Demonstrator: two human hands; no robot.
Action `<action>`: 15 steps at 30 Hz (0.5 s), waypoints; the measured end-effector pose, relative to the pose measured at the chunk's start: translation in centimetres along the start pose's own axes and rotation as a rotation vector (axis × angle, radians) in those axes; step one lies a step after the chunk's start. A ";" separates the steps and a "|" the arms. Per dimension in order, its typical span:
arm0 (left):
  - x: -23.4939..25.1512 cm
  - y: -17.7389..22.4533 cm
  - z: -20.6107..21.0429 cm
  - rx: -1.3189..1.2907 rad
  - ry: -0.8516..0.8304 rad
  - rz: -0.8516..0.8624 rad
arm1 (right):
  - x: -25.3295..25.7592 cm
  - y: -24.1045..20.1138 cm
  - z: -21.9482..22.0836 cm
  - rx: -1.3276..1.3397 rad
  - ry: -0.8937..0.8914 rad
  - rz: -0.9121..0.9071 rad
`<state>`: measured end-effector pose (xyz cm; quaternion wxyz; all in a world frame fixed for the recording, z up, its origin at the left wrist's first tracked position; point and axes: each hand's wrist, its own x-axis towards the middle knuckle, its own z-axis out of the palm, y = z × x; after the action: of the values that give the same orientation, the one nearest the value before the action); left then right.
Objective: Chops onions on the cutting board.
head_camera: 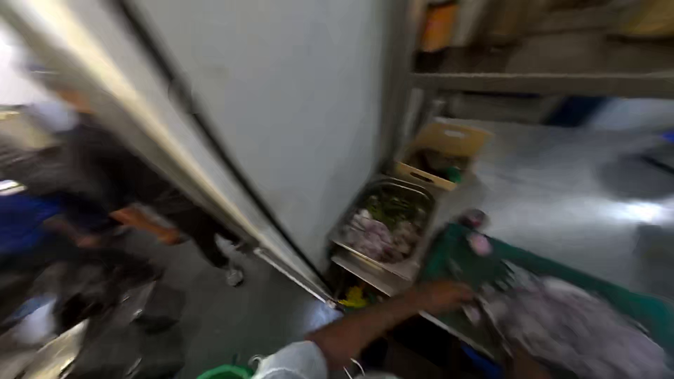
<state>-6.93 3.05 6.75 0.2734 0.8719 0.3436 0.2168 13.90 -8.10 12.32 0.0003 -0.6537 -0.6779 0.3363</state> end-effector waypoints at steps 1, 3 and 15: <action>0.1 0.4 0.0 -0.041 -0.040 -0.020 | -0.5 0.4 -0.5 -0.019 -0.031 0.110; 0.4 0.6 0.0 -0.072 -0.129 -0.040 | -2.1 -0.8 -3.4 -0.051 -0.112 0.279; 0.2 -0.8 2.4 -0.042 0.004 0.074 | -2.4 -1.1 -3.7 0.014 -0.170 0.358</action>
<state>-5.84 2.96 4.48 0.2828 0.8776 0.3070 0.2358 14.93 -8.39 16.75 -0.1121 -0.7332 -0.5458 0.3898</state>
